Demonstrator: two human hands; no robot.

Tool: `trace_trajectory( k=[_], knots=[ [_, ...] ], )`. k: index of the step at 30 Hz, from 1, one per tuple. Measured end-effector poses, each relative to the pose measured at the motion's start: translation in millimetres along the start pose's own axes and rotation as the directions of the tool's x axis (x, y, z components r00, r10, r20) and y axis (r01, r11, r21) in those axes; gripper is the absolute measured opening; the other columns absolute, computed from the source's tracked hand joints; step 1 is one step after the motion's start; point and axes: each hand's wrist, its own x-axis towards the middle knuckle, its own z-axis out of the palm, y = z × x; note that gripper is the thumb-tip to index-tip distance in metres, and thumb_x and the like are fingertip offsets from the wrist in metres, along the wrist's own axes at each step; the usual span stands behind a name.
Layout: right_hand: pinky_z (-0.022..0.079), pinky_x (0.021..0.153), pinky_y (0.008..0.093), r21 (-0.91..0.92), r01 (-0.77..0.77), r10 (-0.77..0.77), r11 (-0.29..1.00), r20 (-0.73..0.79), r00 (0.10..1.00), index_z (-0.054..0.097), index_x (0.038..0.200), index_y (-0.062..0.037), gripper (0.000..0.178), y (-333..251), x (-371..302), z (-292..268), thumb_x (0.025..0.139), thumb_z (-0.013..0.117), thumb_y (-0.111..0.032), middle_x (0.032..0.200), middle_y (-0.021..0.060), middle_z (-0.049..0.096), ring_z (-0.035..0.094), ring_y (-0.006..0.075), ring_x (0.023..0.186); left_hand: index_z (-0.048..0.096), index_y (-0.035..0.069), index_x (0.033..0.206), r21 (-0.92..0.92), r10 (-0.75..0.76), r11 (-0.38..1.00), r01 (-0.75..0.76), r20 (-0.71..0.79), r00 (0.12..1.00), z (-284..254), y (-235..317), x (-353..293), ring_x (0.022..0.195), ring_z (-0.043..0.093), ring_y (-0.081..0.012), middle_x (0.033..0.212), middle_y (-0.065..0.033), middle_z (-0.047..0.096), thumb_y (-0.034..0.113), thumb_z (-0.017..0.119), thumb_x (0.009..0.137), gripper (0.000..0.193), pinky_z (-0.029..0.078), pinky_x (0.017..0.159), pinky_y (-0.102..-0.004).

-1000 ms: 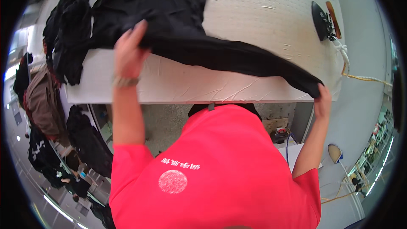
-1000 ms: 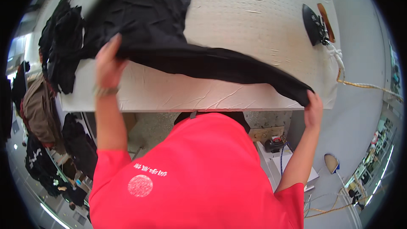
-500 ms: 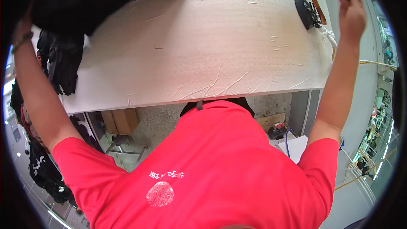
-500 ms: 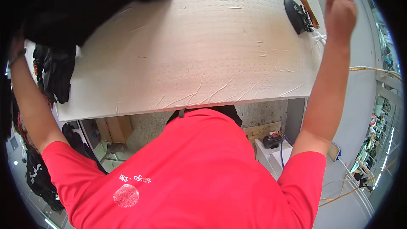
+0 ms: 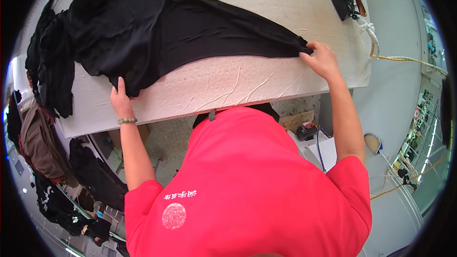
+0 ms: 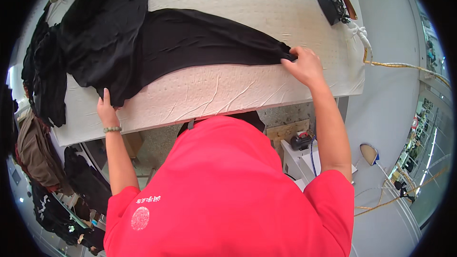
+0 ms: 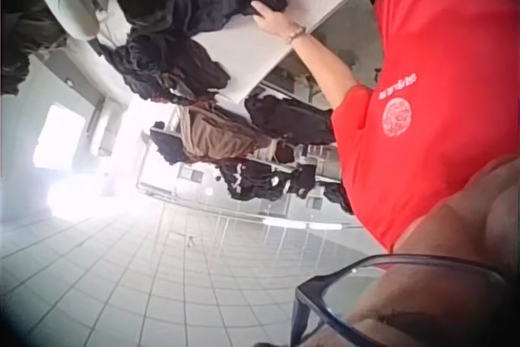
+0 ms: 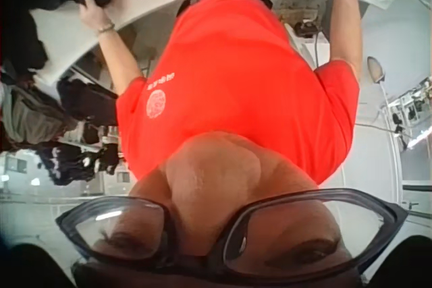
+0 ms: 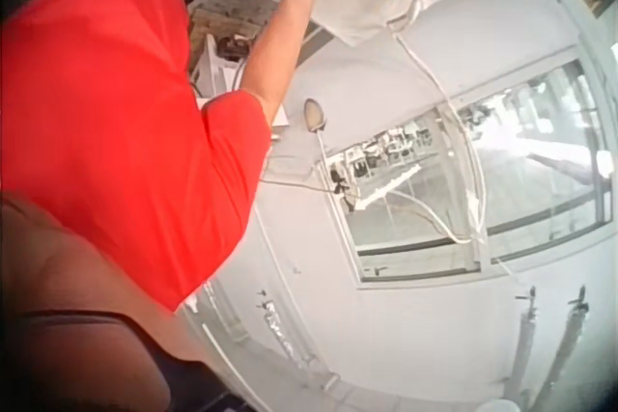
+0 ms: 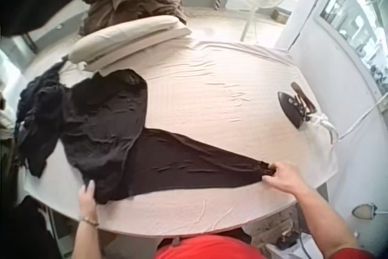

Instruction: Ironing black shirts on a professional workbench using a steam iron.

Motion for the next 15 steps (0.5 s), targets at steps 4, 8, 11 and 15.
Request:
trace_trajectory(
  k=[4,8,11,15],
  knots=[
    [0.052,0.092,0.0419,-0.351,-0.071,0.095,0.934,0.053,0.994,0.069,0.111,-0.0066,0.036,-47.0,16.9,-1.3,0.085,0.075,-0.030,0.106,0.0133,0.072,0.066,0.0331,0.105,0.067,0.002,0.108,-0.296,0.094,0.949,-0.109,-0.064,0.994,26.4,17.4,-11.1,0.068,0.066,-0.0141,0.092,-0.0076,0.071,0.034,0.067,0.100,0.033,0.048,0.048,-0.0309],
    [0.054,0.086,0.0422,-0.253,0.070,-0.087,0.965,-0.056,0.995,0.068,0.119,-0.0061,0.044,-29.7,14.3,30.4,0.083,0.079,-0.030,0.103,0.0134,0.072,0.067,0.0350,0.098,0.065,0.002,0.110,-0.456,0.135,0.881,-0.126,-0.014,0.991,7.1,25.5,5.0,0.077,0.071,-0.0175,0.097,-0.0073,0.072,0.030,0.070,0.098,0.031,0.058,0.061,-0.0306],
    [0.055,0.082,0.0411,0.031,0.236,-0.224,0.971,-0.213,0.951,0.065,0.128,-0.0064,0.049,-10.6,5.3,34.7,0.086,0.078,-0.027,0.093,0.0140,0.071,0.069,0.0294,0.095,0.066,0.000,0.116,-0.457,0.089,0.889,-0.019,0.132,0.987,-27.3,36.5,5.5,0.091,0.073,-0.0207,0.110,-0.0104,0.072,0.022,0.070,0.098,0.029,0.062,0.078,-0.0327],
    [0.056,0.079,0.0345,0.168,-0.036,0.034,0.985,0.015,0.999,0.057,0.141,-0.0050,0.056,-10.7,2.2,16.3,0.091,0.074,-0.022,0.099,0.0110,0.072,0.069,0.0185,0.098,0.067,-0.001,0.120,-0.488,0.130,0.868,-0.087,0.056,0.990,-30.7,59.4,2.0,0.094,0.073,-0.0221,0.112,-0.0116,0.073,0.020,0.067,0.099,0.029,0.060,0.084,-0.0338]
  ],
)
